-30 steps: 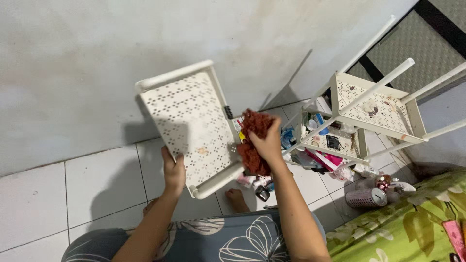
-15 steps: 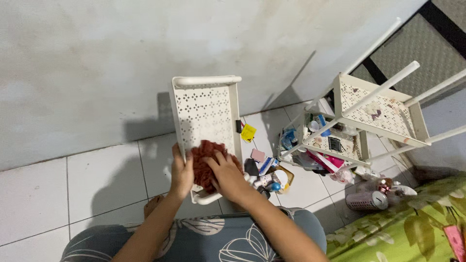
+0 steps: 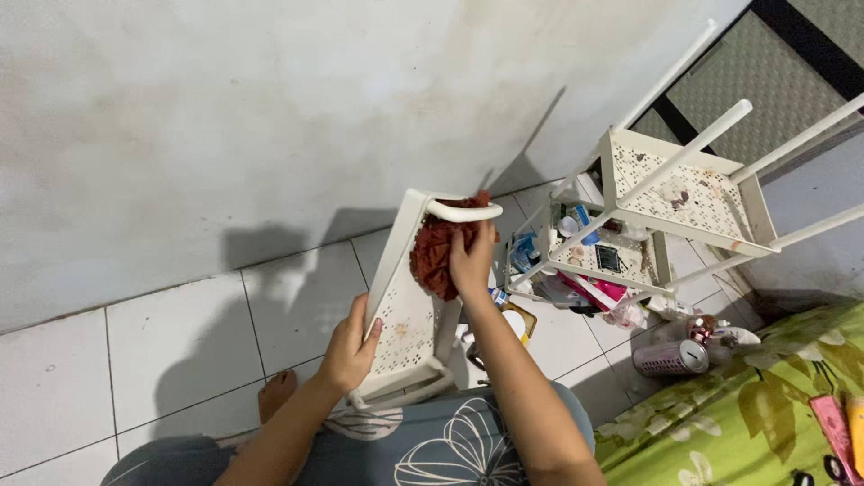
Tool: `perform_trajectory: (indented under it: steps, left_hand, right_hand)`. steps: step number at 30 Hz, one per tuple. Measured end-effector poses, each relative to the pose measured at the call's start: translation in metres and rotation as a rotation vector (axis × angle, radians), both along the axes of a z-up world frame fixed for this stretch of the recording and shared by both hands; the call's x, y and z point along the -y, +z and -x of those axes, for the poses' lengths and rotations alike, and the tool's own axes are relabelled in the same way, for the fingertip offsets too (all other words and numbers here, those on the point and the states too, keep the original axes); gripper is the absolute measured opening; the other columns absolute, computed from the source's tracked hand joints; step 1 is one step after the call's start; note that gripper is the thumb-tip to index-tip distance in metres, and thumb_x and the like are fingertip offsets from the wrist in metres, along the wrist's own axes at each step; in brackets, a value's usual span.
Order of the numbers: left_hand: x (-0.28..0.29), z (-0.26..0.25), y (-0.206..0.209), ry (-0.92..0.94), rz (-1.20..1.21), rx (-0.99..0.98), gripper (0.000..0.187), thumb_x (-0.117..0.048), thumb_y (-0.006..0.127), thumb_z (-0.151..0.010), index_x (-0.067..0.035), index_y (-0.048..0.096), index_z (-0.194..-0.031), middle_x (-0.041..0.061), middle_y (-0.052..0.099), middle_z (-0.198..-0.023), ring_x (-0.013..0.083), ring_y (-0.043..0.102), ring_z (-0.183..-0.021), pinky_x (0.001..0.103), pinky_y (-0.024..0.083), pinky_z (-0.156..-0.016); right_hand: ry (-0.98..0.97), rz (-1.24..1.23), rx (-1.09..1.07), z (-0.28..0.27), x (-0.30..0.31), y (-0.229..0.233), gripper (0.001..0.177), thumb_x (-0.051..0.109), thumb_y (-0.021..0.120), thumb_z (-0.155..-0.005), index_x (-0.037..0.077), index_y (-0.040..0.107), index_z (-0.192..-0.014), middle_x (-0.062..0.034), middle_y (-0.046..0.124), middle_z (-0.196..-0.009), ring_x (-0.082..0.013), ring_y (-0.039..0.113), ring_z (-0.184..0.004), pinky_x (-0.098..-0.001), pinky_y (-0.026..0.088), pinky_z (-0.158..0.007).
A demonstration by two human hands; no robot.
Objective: The person sits on the floor and wipes the perforated trays of a white plastic shelf rack with a red cloth, then detaches the trays and pulls the white plastic legs off the rack. They pick small bottles and items off the trays and set them aside while taking the rack apart.
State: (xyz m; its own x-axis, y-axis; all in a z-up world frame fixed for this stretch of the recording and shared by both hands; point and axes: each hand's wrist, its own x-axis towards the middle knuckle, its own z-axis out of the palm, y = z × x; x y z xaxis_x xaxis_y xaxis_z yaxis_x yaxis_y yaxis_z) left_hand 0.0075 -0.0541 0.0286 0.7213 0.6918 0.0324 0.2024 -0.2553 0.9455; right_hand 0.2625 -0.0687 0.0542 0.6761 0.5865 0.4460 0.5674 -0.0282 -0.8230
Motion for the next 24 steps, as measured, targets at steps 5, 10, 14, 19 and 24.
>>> perform_trajectory:
  steps: [5, 10, 14, 19, 24]
  left_hand:
    - [-0.01, -0.005, -0.016, 0.02, -0.064, 0.047, 0.046, -0.014, 0.049, -0.102, -0.002, 0.035, -0.144, 0.024, 0.072, -0.096, 0.0311, 0.075, -0.082, 0.045, 0.058, -0.071]
    - [-0.024, -0.013, -0.028, 0.181, -0.056, 0.101, 0.048, -0.024, 0.034, -0.108, 0.001, 0.03, -0.149, 0.021, 0.067, -0.112, 0.0295, 0.074, -0.086, 0.039, 0.065, -0.07]
    - [-0.034, -0.01, -0.029, 0.441, 0.244, -0.023, 0.056, -0.03, 0.04, -0.111, -0.002, 0.018, -0.155, 0.023, 0.063, -0.123, 0.04, 0.066, -0.089, 0.05, 0.057, -0.079]
    - [-0.035, -0.014, -0.017, 0.545, 0.024, 0.29, 0.038, -0.027, 0.043, -0.112, 0.001, 0.04, -0.138, 0.021, 0.06, -0.119, 0.0282, 0.058, -0.104, 0.043, 0.048, -0.096]
    - [-0.021, -0.037, 0.004, 0.476, -0.075, 0.455, 0.037, -0.02, 0.044, -0.114, 0.002, 0.034, -0.142, 0.018, 0.056, -0.126, 0.0238, 0.056, -0.116, 0.038, 0.045, -0.104]
  right_hand:
    - [0.137, 0.128, 0.194, 0.049, 0.012, -0.018, 0.078, 0.013, 0.076, -0.077, -0.009, 0.042, -0.143, -0.0275, 0.043, -0.146, -0.0456, 0.042, -0.139, -0.0523, 0.033, -0.119]
    - [0.446, 0.378, 0.246, 0.108, 0.034, -0.011, 0.074, 0.012, 0.076, -0.073, -0.005, 0.046, -0.139, -0.0311, 0.037, -0.145, -0.0498, 0.043, -0.133, -0.0545, 0.041, -0.112]
    - [0.465, 0.699, 0.356, 0.095, 0.035, -0.003, 0.073, 0.016, 0.08, -0.07, 0.005, 0.054, -0.138, -0.0243, 0.042, -0.146, -0.0474, 0.048, -0.125, -0.0526, 0.047, -0.1]
    - [0.312, 0.272, 0.256, 0.031, 0.034, -0.015, 0.068, 0.01, 0.074, -0.075, 0.0, 0.055, -0.139, -0.021, 0.059, -0.139, -0.0371, 0.059, -0.129, -0.0454, 0.049, -0.111]
    - [0.16, -0.163, -0.441, -0.049, 0.066, -0.038, 0.067, 0.009, 0.065, -0.088, -0.001, 0.04, -0.149, -0.0171, 0.059, -0.138, -0.0281, 0.059, -0.125, -0.0393, 0.05, -0.106]
